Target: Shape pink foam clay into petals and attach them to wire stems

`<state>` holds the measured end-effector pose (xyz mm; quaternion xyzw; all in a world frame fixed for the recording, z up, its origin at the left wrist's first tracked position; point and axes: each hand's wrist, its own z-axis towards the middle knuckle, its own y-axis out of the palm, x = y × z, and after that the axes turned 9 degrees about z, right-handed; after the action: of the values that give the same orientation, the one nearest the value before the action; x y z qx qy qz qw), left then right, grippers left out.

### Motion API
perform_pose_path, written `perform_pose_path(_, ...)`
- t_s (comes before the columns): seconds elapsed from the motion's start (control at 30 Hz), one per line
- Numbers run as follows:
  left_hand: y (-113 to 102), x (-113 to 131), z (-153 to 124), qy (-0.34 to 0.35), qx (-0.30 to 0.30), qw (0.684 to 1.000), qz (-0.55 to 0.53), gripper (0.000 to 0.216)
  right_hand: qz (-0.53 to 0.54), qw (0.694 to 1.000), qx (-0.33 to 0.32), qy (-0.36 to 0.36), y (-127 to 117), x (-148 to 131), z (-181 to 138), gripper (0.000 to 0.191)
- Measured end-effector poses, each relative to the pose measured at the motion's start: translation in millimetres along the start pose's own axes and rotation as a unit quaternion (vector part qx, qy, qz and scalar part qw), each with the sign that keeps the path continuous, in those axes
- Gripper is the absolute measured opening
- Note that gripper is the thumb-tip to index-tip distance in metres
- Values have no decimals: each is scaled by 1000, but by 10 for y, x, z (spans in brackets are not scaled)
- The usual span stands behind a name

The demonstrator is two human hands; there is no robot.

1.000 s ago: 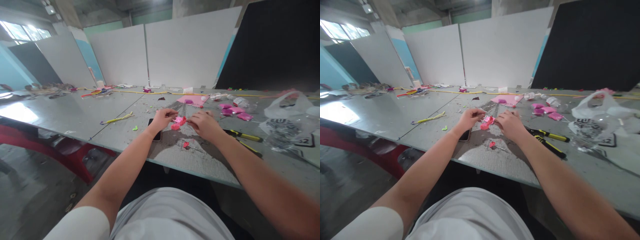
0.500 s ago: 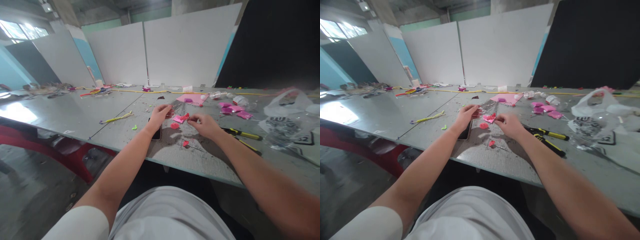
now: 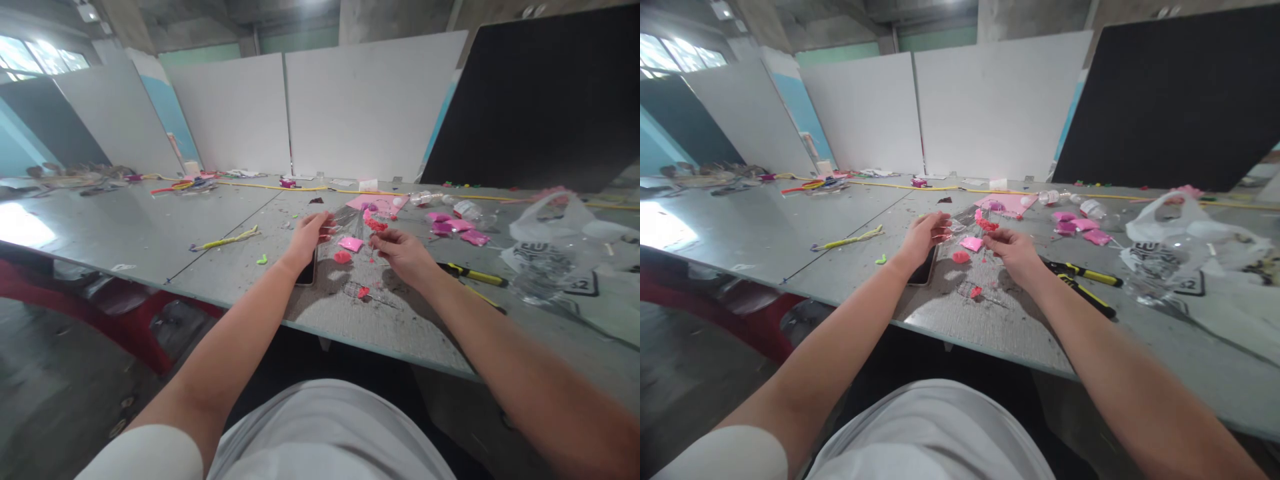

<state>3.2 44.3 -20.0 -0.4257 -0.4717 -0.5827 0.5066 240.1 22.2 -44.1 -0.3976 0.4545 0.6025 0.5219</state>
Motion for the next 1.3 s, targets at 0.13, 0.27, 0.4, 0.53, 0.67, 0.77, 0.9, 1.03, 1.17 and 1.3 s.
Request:
perform_pose_path(0.13,6,-16,3,5,0,1000,27,34,28,1000,-14,0,33,-10,-24,48)
perform_pose_path(0.27,11,-20,-5,10,6,999,47,33,52,998,-30,6,62,-30,-45,50)
perform_pose_path(0.4,15,-3,-24,8,5,998,60,30,55,997,-44,11,69,-56,-66,49)
perform_pose_path(0.53,16,4,-33,6,-16,998,59,30,30,997,-70,9,80,-80,-90,46)
perform_pose_path(0.67,12,-19,-25,15,-94,995,40,41,-18,996,-89,5,91,-126,-110,41)
perform_pose_path(0.77,11,-52,-18,35,-136,988,63,46,-58,993,-98,11,82,-162,-115,38)
perform_pose_path(0.9,17,-87,-18,60,-150,979,124,42,-95,990,-104,23,61,-189,-116,31)
perform_pose_path(1.03,29,-97,-17,56,-146,979,133,44,-85,993,-77,33,34,-224,-83,35)
perform_pose_path(1.17,26,-99,9,31,-113,991,69,47,-45,999,16,24,-58,-290,-4,33)
perform_pose_path(1.3,14,-97,40,1,-73,997,-9,47,-34,996,77,7,-151,-345,50,25)
